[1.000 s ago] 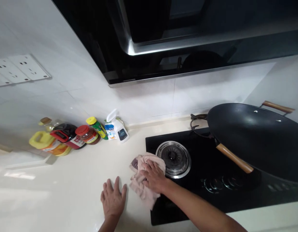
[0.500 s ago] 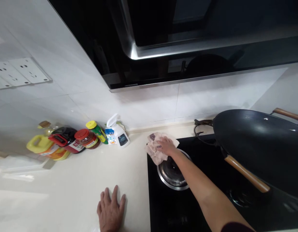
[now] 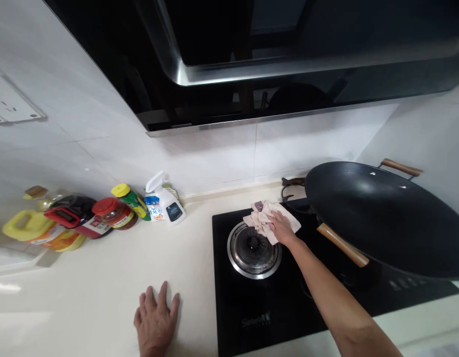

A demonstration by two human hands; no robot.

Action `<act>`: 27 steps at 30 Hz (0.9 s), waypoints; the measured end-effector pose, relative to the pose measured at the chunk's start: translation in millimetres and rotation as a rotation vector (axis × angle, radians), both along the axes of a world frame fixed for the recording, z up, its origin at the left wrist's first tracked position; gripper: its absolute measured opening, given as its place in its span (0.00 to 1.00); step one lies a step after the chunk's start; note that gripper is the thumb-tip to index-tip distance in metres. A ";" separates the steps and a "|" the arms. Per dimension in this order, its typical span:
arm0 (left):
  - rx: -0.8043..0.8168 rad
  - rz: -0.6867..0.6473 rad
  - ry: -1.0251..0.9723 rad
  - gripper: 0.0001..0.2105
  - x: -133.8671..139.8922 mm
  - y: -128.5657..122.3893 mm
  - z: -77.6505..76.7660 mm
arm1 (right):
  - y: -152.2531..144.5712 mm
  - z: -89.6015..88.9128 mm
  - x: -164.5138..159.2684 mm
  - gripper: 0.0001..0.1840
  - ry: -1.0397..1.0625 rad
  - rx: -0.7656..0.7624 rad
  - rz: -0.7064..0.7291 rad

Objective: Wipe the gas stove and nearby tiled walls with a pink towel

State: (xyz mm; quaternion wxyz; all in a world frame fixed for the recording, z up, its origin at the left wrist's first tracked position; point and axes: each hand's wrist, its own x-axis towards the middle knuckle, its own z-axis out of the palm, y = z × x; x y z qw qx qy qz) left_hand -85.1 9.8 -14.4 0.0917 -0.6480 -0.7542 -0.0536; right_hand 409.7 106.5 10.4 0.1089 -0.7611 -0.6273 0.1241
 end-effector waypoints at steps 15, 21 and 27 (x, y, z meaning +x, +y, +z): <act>0.008 -0.016 -0.084 0.32 3.3 4.3 6.1 | -190.5 -40.6 -94.8 0.37 -0.019 0.148 -0.008; 0.015 -0.013 -0.061 0.30 2.3 3.2 3.6 | -204.1 -51.6 -105.7 0.24 -0.011 0.242 0.048; 0.000 -0.004 -0.016 0.29 2.0 1.3 2.3 | -144.5 -30.6 -79.8 0.26 -0.014 0.135 -0.119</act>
